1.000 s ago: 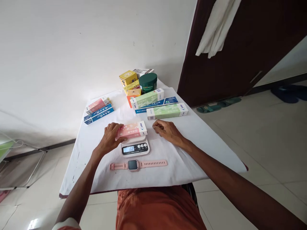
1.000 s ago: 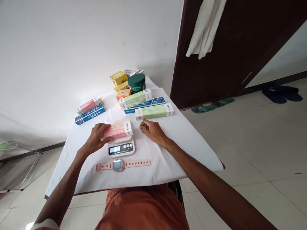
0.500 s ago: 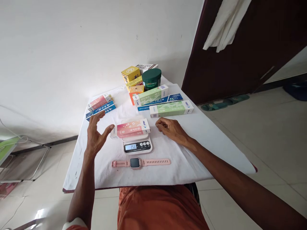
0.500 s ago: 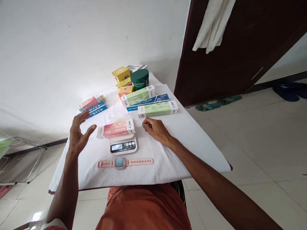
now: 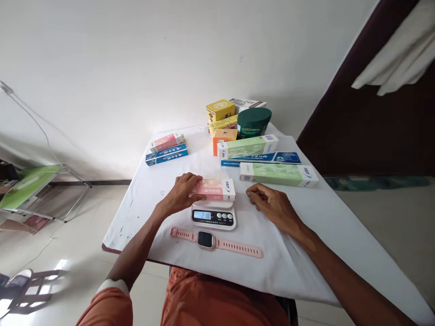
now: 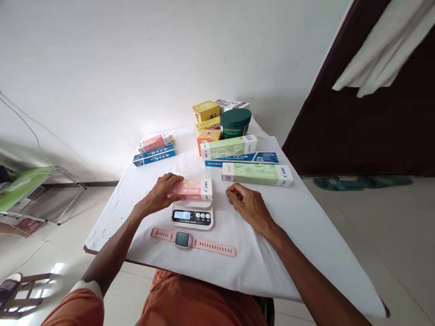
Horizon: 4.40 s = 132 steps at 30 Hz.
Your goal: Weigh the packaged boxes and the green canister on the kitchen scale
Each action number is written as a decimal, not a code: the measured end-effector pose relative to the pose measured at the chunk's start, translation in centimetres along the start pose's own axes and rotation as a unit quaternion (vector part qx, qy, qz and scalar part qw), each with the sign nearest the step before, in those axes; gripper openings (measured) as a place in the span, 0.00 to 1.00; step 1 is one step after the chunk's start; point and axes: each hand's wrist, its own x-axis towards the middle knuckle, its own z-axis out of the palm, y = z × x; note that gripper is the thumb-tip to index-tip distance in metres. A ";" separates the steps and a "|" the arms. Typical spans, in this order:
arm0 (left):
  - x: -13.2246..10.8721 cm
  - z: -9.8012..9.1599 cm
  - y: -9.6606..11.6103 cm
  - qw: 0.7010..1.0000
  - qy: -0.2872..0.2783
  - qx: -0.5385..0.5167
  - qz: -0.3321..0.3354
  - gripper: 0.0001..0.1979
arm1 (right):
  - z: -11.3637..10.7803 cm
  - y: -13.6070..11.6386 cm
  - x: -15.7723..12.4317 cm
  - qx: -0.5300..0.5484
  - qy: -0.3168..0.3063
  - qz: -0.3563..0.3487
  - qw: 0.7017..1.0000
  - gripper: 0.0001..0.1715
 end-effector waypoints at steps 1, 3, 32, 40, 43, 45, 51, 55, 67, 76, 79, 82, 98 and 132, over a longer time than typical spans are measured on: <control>-0.2 -0.3 -0.7 1.000 0.016 -0.005 -0.009 0.23 | 0.0 0.0 0.0 -0.004 -0.004 -0.003 1.000 0.15; -0.7 -1.2 -2.8 0.997 0.059 0.007 -0.042 0.23 | -0.1 -0.1 0.0 -0.010 -0.007 -0.011 1.000 0.15; 16.0 3.3 7.7 0.974 -0.097 0.104 0.178 0.19 | 0.3 0.1 0.6 0.018 0.039 -0.059 0.997 0.11; 20.9 9.0 11.4 0.959 -0.112 0.196 0.169 0.26 | 0.5 0.9 1.1 -0.021 0.038 -0.079 0.996 0.10; 20.5 9.3 11.3 0.946 -0.108 0.219 0.214 0.25 | 0.7 1.1 1.2 -0.048 0.039 -0.078 0.995 0.10; 20.1 9.3 11.1 0.939 -0.114 0.227 0.233 0.25 | 0.9 1.2 1.2 -0.066 0.041 -0.083 0.994 0.11; 19.4 9.1 10.9 0.945 -0.119 0.217 0.214 0.29 | 1.1 1.2 1.1 -0.081 0.044 -0.104 0.990 0.12; 19.3 9.5 10.7 0.958 -0.103 0.206 0.173 0.23 | 1.1 1.3 1.2 -0.084 0.051 -0.096 0.991 0.13; 19.8 7.1 12.1 0.972 -0.096 0.135 0.165 0.25 | 0.9 0.9 1.2 -0.080 0.034 -0.099 0.991 0.11; 13.4 -3.6 11.5 0.979 -0.016 0.054 0.198 0.26 | 0.7 0.9 1.0 -0.057 0.030 -0.089 0.994 0.10; 9.9 -4.7 8.4 0.984 -0.052 0.103 0.135 0.26 | 0.6 0.8 0.9 -0.048 0.030 -0.089 0.994 0.10; 7.2 -4.0 5.1 0.985 -0.100 0.113 0.082 0.26 | 0.6 0.7 0.9 -0.047 0.032 -0.076 0.996 0.11; 1.1 -6.1 1.0 0.991 0.125 -0.032 0.022 0.22 | 0.6 0.6 0.6 -0.050 0.023 -0.075 0.996 0.11; 4.2 -6.4 -15.5 0.956 0.130 0.185 -0.186 0.26 | 0.5 0.1 0.3 -0.063 0.031 -0.082 0.994 0.13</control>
